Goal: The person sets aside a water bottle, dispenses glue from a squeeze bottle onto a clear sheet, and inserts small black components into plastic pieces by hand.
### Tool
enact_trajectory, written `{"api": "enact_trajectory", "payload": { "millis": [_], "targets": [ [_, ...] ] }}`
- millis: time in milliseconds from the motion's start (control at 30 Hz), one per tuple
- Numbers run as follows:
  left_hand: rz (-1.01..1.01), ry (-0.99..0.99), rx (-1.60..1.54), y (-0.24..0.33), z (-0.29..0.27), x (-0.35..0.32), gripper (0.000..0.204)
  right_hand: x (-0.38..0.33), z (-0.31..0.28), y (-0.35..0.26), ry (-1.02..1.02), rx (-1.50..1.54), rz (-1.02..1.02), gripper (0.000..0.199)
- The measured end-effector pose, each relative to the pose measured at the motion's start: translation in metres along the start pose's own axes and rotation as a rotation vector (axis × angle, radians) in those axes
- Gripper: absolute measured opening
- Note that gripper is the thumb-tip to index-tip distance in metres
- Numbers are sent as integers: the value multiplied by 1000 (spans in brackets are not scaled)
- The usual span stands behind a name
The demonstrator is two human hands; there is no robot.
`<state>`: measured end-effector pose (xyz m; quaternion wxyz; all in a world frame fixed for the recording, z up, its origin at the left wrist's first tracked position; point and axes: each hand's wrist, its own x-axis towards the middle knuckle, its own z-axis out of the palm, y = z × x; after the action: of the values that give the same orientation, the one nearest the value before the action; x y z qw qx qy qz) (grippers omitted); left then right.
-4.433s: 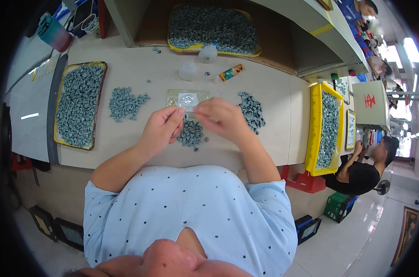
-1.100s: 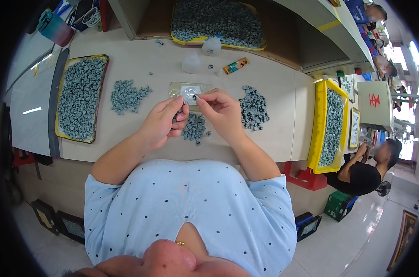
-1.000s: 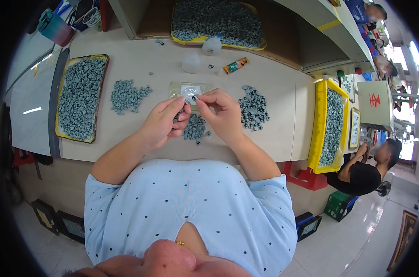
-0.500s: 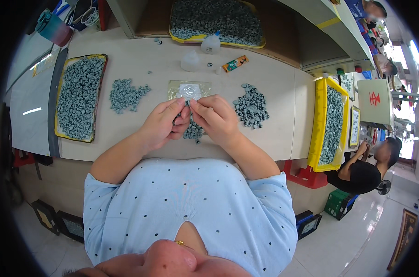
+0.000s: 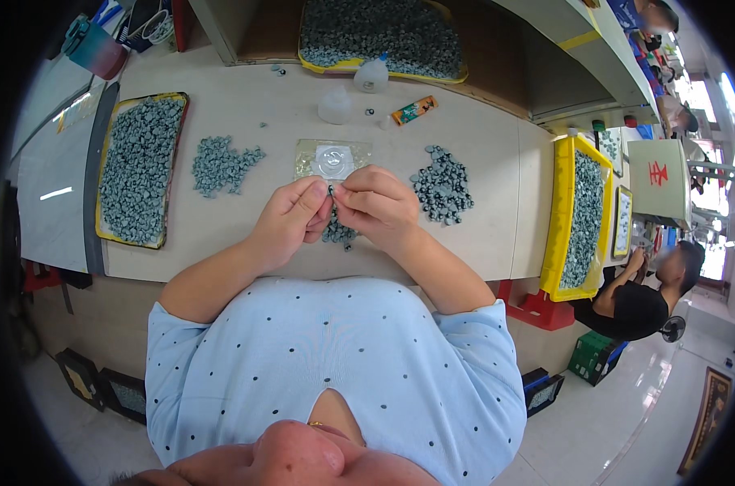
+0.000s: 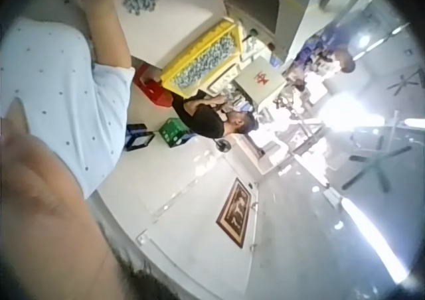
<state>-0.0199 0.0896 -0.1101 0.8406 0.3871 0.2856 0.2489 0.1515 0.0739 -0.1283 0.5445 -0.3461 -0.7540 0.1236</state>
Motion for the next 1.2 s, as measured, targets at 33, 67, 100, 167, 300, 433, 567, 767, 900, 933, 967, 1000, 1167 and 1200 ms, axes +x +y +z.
{"api": "enact_trajectory", "payload": {
  "millis": [33,67,100,167,300,433,567,767,900,933,967,1000,1167,1200],
  "targets": [
    [0,-1,1,0,1,1,31,-1,-1,0,1,-1,0,19],
    [-8,1,-8,1,2,2,31,-3,-1,0,17,19,30,20],
    [-15,3,-17,1,3,3,31,-5,-2,0,33,38,60,22],
    [-29,5,-30,2,7,4,31,-5,-3,-2,49,-2,68,22],
    [-44,-40,-53,4,9,5,32,-2,-9,-5,74,-51,87,22],
    [-21,-64,1,2,11,6,31,-5,-12,-3,75,-52,73,22],
    [-22,-72,26,2,11,9,28,-4,-16,1,46,27,89,20],
    [-264,-195,198,23,8,16,29,5,-58,9,-223,239,305,17],
    [-311,-222,581,18,8,16,30,12,-78,21,-252,-195,659,21],
    [-312,-231,583,18,8,18,30,9,-84,28,-247,-202,663,21],
    [-325,-215,572,17,9,19,30,1,-90,37,-243,-408,670,20],
    [-338,-200,561,17,9,19,30,-6,-93,44,-238,-615,672,19],
    [-372,-92,314,18,2,22,26,-14,-98,56,-308,-712,730,19],
    [-379,-53,175,18,0,22,24,-14,-98,57,-319,-681,793,19]
  ]
}}
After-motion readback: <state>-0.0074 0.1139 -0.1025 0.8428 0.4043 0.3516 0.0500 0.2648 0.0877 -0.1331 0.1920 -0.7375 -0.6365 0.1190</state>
